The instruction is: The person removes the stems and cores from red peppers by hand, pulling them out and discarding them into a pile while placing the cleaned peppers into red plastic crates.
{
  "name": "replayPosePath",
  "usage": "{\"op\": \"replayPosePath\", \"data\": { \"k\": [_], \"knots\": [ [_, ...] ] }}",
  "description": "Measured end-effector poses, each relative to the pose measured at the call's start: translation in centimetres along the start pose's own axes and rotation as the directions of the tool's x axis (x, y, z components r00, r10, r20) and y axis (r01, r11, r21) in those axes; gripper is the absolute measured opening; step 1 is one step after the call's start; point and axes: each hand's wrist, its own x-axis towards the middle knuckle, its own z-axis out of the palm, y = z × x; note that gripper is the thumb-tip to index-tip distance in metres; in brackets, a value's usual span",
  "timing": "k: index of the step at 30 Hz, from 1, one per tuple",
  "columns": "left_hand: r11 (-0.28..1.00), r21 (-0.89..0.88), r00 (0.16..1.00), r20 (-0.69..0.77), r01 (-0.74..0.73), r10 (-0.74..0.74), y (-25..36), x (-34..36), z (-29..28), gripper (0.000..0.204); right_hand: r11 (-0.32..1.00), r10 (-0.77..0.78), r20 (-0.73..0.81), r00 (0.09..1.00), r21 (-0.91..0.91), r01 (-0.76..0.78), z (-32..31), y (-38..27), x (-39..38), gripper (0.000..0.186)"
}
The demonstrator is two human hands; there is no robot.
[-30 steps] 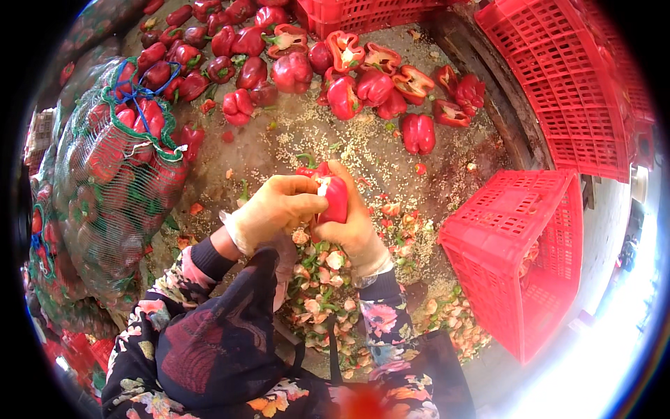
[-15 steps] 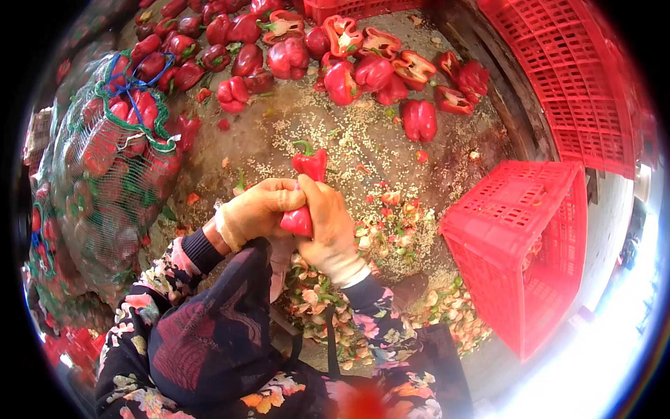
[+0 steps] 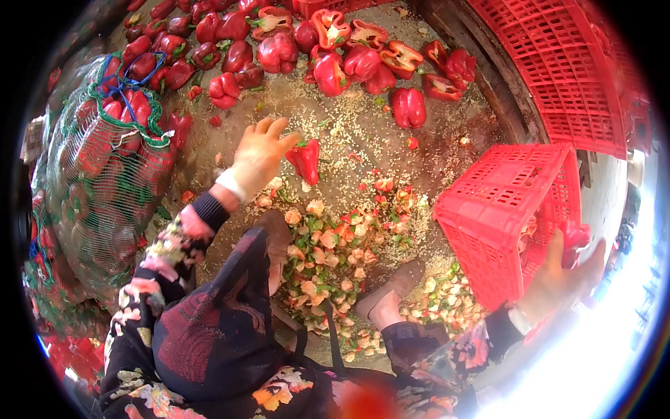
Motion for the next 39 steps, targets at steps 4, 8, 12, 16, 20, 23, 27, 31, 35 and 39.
{"op": "replayPosePath", "data": {
  "k": [4, 8, 12, 16, 20, 23, 27, 31, 35, 39],
  "knots": [
    [0.998, 0.011, 0.947, 0.318, 0.057, -0.057, -1.8, 2.1, 2.1, 0.026, 0.781, 0.191, 0.151, 0.97, 0.575, -0.244, 3.3, -4.0, -4.6, 0.057],
    [0.857, -0.494, 0.971, 0.24, 0.144, -0.024, -0.6, 1.3, 1.5, 0.014, 0.382, -0.25, 0.648, 0.72, 0.749, -0.542, 3.5, -16.6, -11.3, 0.054],
    [0.709, -0.704, 0.991, -0.067, 0.035, -0.116, 2.8, -3.2, -1.7, 0.014, -0.016, -0.34, 0.781, 0.523, 0.552, -0.834, 3.0, -23.0, -15.0, 0.043],
    [-0.109, -0.848, 0.825, 0.53, 0.519, -0.195, 2.9, -4.1, -7.3, 0.019, -0.543, -0.392, 0.866, 0.311, 0.055, -0.838, 2.3, -24.8, -14.2, 0.032],
    [-0.778, -0.578, 0.921, 0.389, 0.248, 0.004, 4.0, -4.2, -6.9, 0.057, -0.501, -0.471, 0.795, 0.382, 0.115, -0.858, 3.3, -25.7, -13.2, 0.05],
    [-0.818, -0.532, 0.909, 0.416, 0.22, -0.027, 3.9, -3.8, -7.2, 0.057, -0.461, -0.525, 0.754, 0.394, 0.137, -0.877, 4.4, -26.4, -13.7, 0.046],
    [-0.628, -0.72, 0.897, 0.435, 0.296, -0.075, 3.1, -3.6, -6.6, 0.051, -0.547, -0.385, 0.901, 0.199, -0.05, -0.835, 2.9, -28.5, -13.2, 0.029],
    [-0.271, -0.912, 0.945, 0.325, 0.309, -0.018, 4.3, -2.6, -8.2, 0.05, -0.563, -0.563, 0.826, 0.002, -0.383, -0.732, 5.5, -28.1, -14.2, 0.023],
    [-0.292, -0.897, 0.939, 0.283, 0.331, 0.193, 4.0, -1.7, -8.9, 0.063, -0.499, -0.586, 0.809, -0.052, -0.411, -0.763, 5.1, -27.6, -11.7, 0.021],
    [-0.364, -0.881, 0.946, 0.235, 0.304, 0.222, 5.3, -0.8, -8.4, 0.061, -0.475, -0.599, 0.801, 0.011, -0.344, -0.81, 7.6, -26.6, -12.7, 0.022]
  ]
}}
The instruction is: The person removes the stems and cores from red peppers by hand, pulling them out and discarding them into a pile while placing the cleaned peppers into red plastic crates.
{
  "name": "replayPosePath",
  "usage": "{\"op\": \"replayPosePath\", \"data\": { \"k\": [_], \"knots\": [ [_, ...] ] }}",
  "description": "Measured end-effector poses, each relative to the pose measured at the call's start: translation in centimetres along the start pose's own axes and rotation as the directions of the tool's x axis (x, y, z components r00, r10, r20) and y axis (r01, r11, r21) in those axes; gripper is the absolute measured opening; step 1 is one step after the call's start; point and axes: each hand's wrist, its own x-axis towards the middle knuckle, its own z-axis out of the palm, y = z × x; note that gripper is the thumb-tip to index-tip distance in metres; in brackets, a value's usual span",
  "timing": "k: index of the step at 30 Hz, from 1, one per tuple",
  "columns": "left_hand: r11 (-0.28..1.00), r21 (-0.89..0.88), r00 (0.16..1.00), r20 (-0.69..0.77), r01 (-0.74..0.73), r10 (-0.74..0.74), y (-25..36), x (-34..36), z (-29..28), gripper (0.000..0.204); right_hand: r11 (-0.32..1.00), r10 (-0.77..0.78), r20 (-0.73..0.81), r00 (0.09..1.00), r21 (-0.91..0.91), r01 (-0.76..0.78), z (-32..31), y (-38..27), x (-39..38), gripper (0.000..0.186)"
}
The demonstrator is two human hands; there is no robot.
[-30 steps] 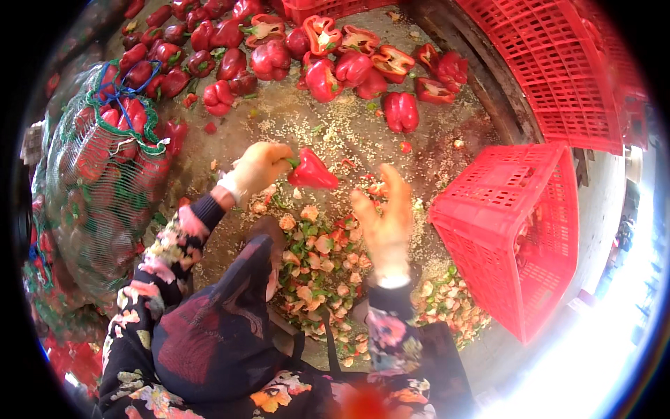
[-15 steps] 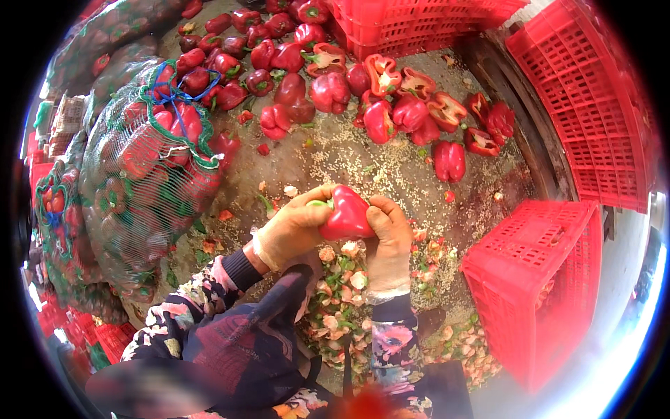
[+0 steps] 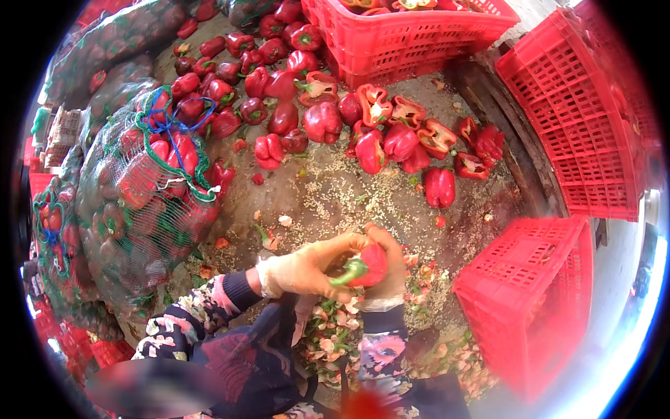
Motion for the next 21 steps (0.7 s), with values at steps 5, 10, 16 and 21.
{"op": "replayPosePath", "data": {
  "k": [5, 10, 16, 21],
  "knots": [
    [0.974, 0.165, 0.98, -0.096, -0.154, 0.172, -0.4, 0.4, -0.8, 0.049, 0.879, -0.339, 0.175, 0.924, -0.292, 0.378, -0.6, 1.2, 1.1, 0.025],
    [0.907, 0.374, 0.943, -0.18, -0.196, 0.279, 0.0, 0.0, -0.6, 0.034, 0.998, 0.059, 0.009, 0.998, 0.007, -0.059, 3.4, -0.6, 2.0, 0.022],
    [0.999, 0.044, 1.0, 0.014, -0.021, 0.02, -0.9, -0.3, -2.5, 0.026, 0.975, 0.217, 0.232, 0.948, -0.096, -0.199, 1.4, -1.3, 4.8, 0.031],
    [0.987, 0.128, 0.674, 0.721, 0.1, -0.161, 0.1, -0.8, -3.2, 0.036, 0.908, -0.177, -0.153, 0.972, -0.407, 0.101, 1.0, -2.6, 6.7, 0.027]
  ]
}}
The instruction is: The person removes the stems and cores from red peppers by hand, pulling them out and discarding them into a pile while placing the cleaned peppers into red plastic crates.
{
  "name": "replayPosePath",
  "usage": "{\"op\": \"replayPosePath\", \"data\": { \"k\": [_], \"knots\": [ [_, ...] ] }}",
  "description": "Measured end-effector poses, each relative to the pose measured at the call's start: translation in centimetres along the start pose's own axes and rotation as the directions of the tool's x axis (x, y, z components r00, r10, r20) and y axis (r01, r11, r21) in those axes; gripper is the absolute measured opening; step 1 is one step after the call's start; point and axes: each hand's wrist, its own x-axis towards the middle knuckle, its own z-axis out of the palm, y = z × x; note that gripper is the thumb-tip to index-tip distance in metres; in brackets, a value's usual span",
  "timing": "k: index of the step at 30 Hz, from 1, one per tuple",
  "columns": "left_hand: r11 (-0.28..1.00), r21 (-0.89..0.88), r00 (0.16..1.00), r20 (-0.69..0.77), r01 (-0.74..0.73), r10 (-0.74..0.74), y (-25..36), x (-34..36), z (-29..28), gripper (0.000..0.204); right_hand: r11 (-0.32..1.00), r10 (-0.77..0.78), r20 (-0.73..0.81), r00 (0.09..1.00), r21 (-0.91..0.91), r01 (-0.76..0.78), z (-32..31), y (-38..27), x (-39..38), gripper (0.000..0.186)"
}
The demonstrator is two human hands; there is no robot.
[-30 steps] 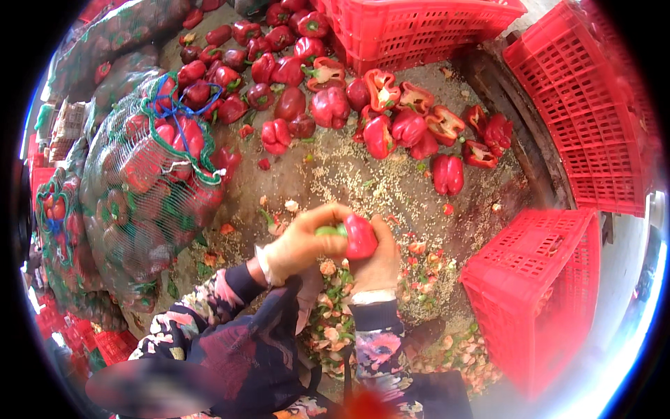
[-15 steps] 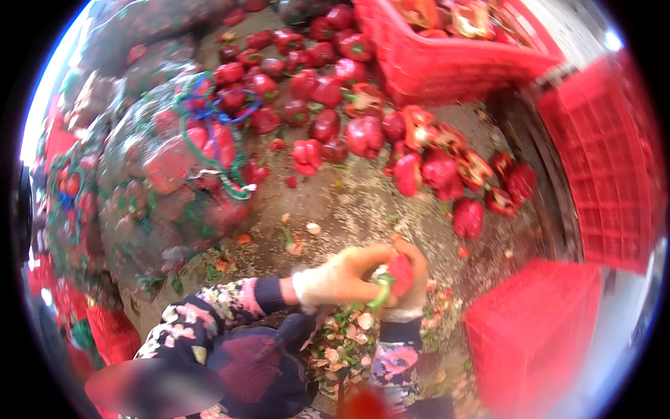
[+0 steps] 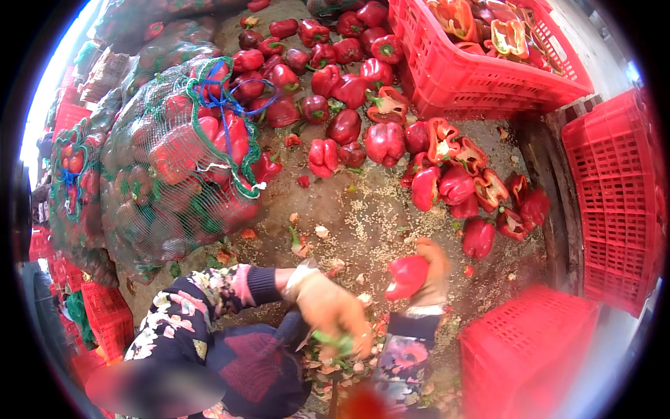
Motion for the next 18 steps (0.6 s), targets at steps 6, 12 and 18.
{"op": "replayPosePath", "data": {
  "k": [6, 12, 18],
  "knots": [
    [0.218, 0.572, 0.368, -0.73, 0.791, 0.576, -1.0, -8.6, -13.5, 0.043, 0.967, -0.227, -0.118, 0.967, -0.149, 0.208, -3.3, -4.8, -2.3, 0.023],
    [0.752, 0.131, -0.039, -0.978, 0.646, 0.204, 2.9, -10.8, -20.6, 0.027, 0.985, -0.06, -0.073, 0.996, -0.165, 0.047, -1.7, -1.2, -4.9, 0.023],
    [0.495, 0.435, 0.475, -0.878, 0.753, 0.049, 7.7, -9.6, -13.8, 0.056, 0.931, -0.146, -0.097, 0.984, -0.349, 0.104, -3.1, -0.3, -6.2, 0.02]
  ]
}}
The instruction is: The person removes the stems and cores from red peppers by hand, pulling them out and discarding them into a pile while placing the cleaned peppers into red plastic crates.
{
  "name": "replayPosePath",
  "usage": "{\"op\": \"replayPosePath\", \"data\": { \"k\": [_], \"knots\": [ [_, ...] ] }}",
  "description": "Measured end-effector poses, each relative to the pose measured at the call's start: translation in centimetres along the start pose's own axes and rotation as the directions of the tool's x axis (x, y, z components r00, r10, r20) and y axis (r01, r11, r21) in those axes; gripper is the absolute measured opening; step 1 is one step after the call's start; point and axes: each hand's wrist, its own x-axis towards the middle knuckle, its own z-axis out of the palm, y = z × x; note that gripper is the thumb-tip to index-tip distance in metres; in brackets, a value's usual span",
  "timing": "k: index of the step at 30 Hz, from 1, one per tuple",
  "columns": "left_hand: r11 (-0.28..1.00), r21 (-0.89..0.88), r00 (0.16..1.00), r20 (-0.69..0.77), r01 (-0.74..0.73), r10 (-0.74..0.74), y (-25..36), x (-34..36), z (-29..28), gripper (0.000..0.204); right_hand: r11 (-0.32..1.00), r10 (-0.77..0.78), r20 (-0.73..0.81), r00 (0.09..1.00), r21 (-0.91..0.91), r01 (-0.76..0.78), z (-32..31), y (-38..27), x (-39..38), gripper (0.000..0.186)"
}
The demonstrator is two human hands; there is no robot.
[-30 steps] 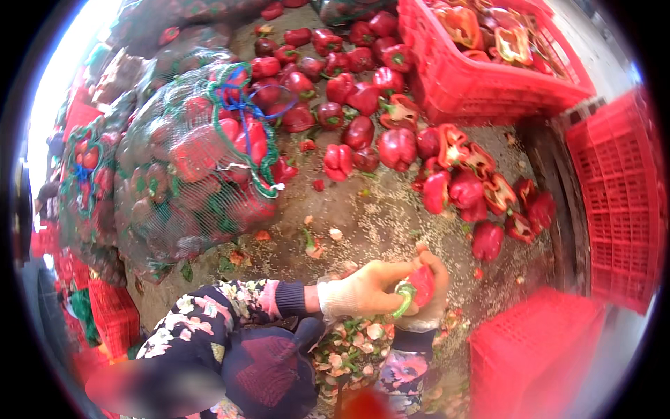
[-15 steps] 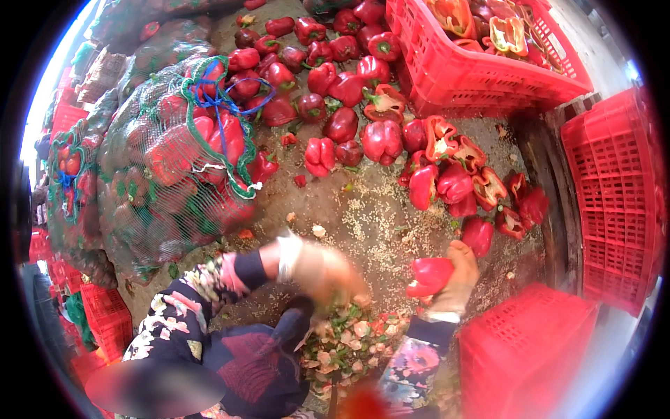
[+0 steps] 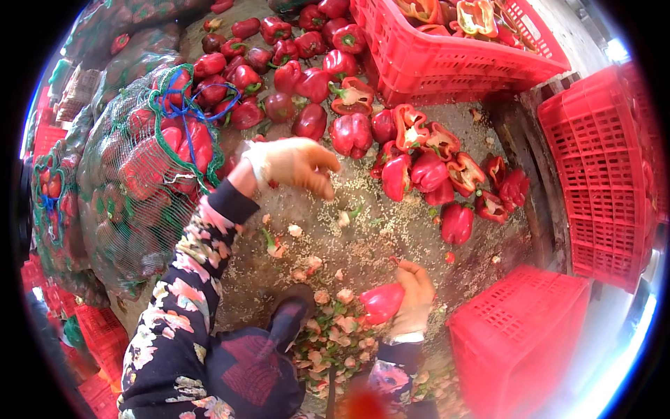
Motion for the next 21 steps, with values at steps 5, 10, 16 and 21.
{"op": "replayPosePath", "data": {
  "k": [5, 10, 16, 21],
  "knots": [
    [0.681, 0.149, 0.643, -0.52, 0.717, -0.563, -4.0, 5.9, -2.2, 0.056, 0.993, -0.023, -0.082, 0.996, 0.113, 0.032, -1.3, -0.7, 0.9, 0.019],
    [0.569, 0.107, 0.501, -0.623, 0.815, -0.601, -6.7, 8.8, 2.3, 0.054, 0.991, -0.075, -0.083, 0.994, 0.105, 0.083, -0.5, -1.2, 0.4, 0.018],
    [0.672, -0.051, 0.495, -0.637, 0.738, -0.592, -7.4, 8.9, 1.3, 0.059, 0.993, -0.062, 0.0, 0.998, 0.1, 0.062, 0.9, -0.3, -1.1, 0.017],
    [0.617, -0.781, 0.692, -0.394, 0.095, -0.605, -5.7, 5.2, 2.2, 0.044, 0.991, -0.019, 0.076, 0.997, 0.137, 0.009, 1.4, -0.1, -2.5, 0.018]
  ]
}}
